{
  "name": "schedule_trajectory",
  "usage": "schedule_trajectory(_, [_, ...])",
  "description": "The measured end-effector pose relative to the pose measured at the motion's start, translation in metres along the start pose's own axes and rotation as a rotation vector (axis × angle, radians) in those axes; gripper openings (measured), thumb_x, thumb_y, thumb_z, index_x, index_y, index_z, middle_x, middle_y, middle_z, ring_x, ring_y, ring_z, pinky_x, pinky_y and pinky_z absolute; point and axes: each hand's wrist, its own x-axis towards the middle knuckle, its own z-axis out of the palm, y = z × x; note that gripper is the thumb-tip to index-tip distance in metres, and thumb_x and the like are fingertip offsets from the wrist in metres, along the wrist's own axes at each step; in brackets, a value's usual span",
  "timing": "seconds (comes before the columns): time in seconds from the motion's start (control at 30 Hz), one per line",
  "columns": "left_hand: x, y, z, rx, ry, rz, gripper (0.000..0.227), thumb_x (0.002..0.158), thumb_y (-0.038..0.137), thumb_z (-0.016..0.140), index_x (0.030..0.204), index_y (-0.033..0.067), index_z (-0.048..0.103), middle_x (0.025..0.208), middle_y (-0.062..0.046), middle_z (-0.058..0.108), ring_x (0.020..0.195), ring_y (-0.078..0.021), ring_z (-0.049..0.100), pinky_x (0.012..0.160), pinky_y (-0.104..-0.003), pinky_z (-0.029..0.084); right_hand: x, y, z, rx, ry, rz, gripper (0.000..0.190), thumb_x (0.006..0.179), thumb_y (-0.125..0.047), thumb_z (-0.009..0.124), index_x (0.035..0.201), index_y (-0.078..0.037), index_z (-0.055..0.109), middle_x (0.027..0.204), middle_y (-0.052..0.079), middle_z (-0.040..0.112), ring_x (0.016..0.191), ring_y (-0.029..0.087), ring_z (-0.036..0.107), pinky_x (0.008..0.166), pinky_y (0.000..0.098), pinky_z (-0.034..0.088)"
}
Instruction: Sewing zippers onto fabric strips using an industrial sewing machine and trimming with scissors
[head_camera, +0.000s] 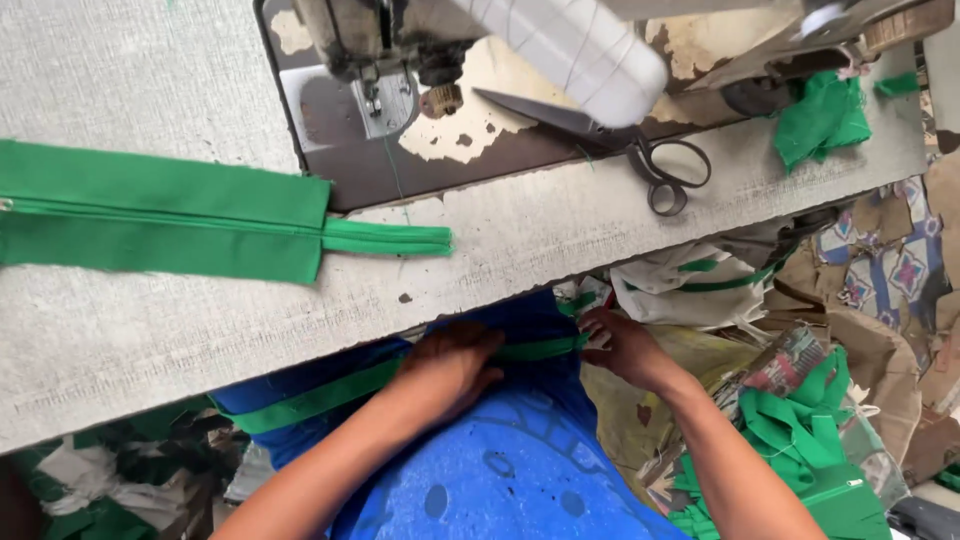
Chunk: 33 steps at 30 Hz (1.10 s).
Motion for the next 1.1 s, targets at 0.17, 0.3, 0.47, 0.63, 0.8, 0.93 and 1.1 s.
schedule_trajectory(0.17, [0.01, -0.036, 0.016, 0.005, -0.145, -0.432, 0.061, 0.092, 0.061, 0.064, 0.138, 0.0223, 0.059, 0.133, -0.013, 0.062, 0.127, -0.0382, 0.059, 0.104, -0.051, 0.05, 0.0, 0.016, 0.009, -0.176, 0.049, -0.143, 0.037, 0.084, -0.026, 0.08, 0.117, -0.014, 0.069, 0.102, 0.018, 0.076, 0.106, 0.041, 0.071, 0.086, 0.054, 0.057])
schedule_trajectory(0.3, [-0.043, -0.068, 0.011, -0.148, 0.129, -0.139, 0.034, 0.087, 0.044, 0.073, 0.109, 0.0183, 0.073, 0.111, -0.008, 0.071, 0.104, -0.031, 0.066, 0.085, -0.045, 0.05, -0.048, -0.04, -0.047, -0.166, 0.002, -0.435, 0.013, 0.08, -0.03, 0.081, 0.085, -0.019, 0.078, 0.082, -0.003, 0.078, 0.076, 0.012, 0.071, 0.072, 0.0296, 0.052])
schedule_trajectory(0.47, [-0.112, -0.047, -0.033, -0.371, 0.227, -0.044, 0.015, 0.101, 0.027, 0.06, 0.101, 0.0128, 0.066, 0.094, -0.006, 0.069, 0.081, -0.0235, 0.065, 0.072, -0.036, 0.049, -0.101, -0.154, -0.104, 0.046, -0.104, -0.512, 0.026, 0.081, -0.019, 0.08, 0.101, -0.02, 0.097, 0.09, 0.0, 0.081, 0.074, 0.012, 0.076, 0.065, 0.0264, 0.058])
schedule_trajectory(0.63, [-0.19, 0.007, -0.157, -0.379, 0.244, -0.543, 0.013, 0.09, 0.037, 0.074, 0.094, 0.0265, 0.079, 0.073, 0.009, 0.074, 0.066, -0.0057, 0.062, 0.067, -0.025, 0.05, -0.081, -0.234, -0.101, -0.072, 0.094, -0.268, 0.032, 0.074, -0.042, 0.077, 0.096, -0.023, 0.09, 0.098, -0.005, 0.093, 0.09, 0.01, 0.085, 0.086, 0.0283, 0.063])
schedule_trajectory(0.8, [-0.172, 0.014, -0.288, 0.157, 0.319, -0.733, 0.025, 0.084, 0.051, 0.076, 0.088, 0.0275, 0.081, 0.049, -0.001, 0.054, 0.045, -0.013, 0.042, 0.048, -0.029, 0.035, -0.041, -0.298, -0.063, -0.006, 0.124, -0.296, 0.015, 0.085, -0.029, 0.076, 0.092, -0.018, 0.084, 0.081, -0.006, 0.079, 0.077, 0.007, 0.065, 0.073, 0.0261, 0.048])
schedule_trajectory(0.93, [-0.128, 0.01, -0.327, 0.279, 0.185, -0.897, 0.038, 0.09, 0.056, 0.075, 0.083, 0.0184, 0.077, 0.063, -0.004, 0.069, 0.062, -0.016, 0.056, 0.065, -0.031, 0.043, -0.025, -0.316, -0.045, 0.138, 0.206, -0.321, 0.005, 0.082, -0.016, 0.078, 0.085, -0.015, 0.074, 0.07, -0.006, 0.065, 0.065, 0.006, 0.054, 0.064, 0.0254, 0.044])
schedule_trajectory(1.1, [-0.121, -0.048, -0.303, 0.486, 0.257, -0.637, 0.037, 0.086, 0.056, 0.073, 0.082, 0.0194, 0.073, 0.098, 0.001, 0.07, 0.091, -0.0283, 0.068, 0.076, -0.047, 0.051, -0.026, -0.32, -0.038, -0.051, 0.3, -0.308, 0.009, 0.081, -0.027, 0.075, 0.086, -0.02, 0.072, 0.071, -0.007, 0.072, 0.062, 0.011, 0.062, 0.069, 0.0317, 0.049])
